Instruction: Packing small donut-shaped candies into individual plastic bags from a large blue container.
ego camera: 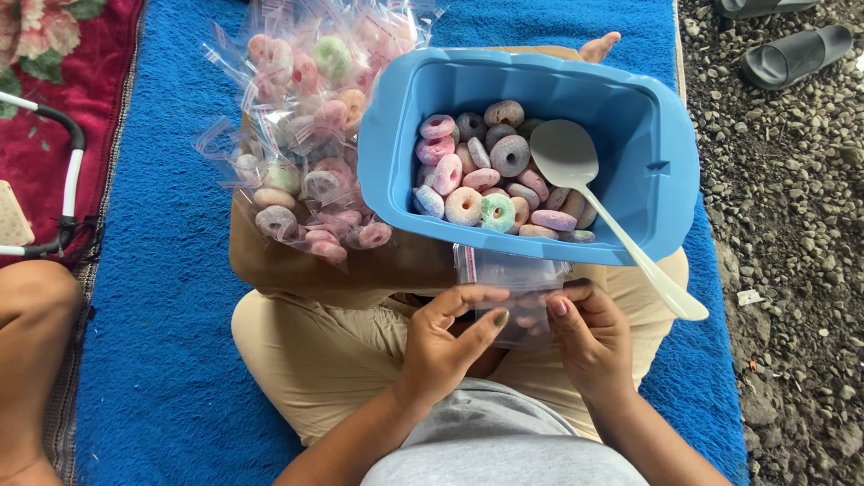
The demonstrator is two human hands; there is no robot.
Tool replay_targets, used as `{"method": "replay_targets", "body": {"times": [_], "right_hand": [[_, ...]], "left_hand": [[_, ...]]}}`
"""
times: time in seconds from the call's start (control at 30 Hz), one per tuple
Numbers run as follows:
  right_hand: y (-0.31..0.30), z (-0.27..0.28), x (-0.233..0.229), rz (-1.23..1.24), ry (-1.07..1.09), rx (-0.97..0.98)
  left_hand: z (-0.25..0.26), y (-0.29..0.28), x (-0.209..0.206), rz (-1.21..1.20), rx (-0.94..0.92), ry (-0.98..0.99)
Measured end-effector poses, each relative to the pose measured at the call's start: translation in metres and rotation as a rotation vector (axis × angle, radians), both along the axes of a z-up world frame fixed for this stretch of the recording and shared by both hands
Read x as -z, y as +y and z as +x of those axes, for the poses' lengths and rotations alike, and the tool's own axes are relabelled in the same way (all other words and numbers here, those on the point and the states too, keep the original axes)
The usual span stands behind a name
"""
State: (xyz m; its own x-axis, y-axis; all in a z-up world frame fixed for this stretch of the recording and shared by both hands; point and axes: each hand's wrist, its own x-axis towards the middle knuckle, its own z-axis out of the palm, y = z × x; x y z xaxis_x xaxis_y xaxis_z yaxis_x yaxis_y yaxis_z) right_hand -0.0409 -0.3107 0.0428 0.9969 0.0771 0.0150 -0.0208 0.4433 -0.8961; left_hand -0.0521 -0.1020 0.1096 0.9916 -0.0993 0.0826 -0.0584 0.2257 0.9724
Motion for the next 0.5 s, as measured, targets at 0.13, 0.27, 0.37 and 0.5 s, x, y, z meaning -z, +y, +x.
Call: {"method": "replay_targets", "body": {"times": [0.13,0.27,0.37,0.5], "right_hand": [[0.002,-0.002,-0.022,-0.103,0.007,0.004],[-0.002,-0.001,-0.027,-0.118,-0.056,-0.080],[-0.004,-0.002,-0.028,-0.133,-0.083,-0.129],[0.000,0.002,-0.045,-0.177,-0.280,-0.207]], "left_hand": [[0.001,-0.004,-0.002,-0.030,-0.029,0.024],[0.001,-0.002,-0.008,0.109,-0.026,0.002],[-0.001,0.001,-0.010,0.099,0.030,0.038],[0.000,0.011,-0.014,0.050,0.154,0.024]]}}
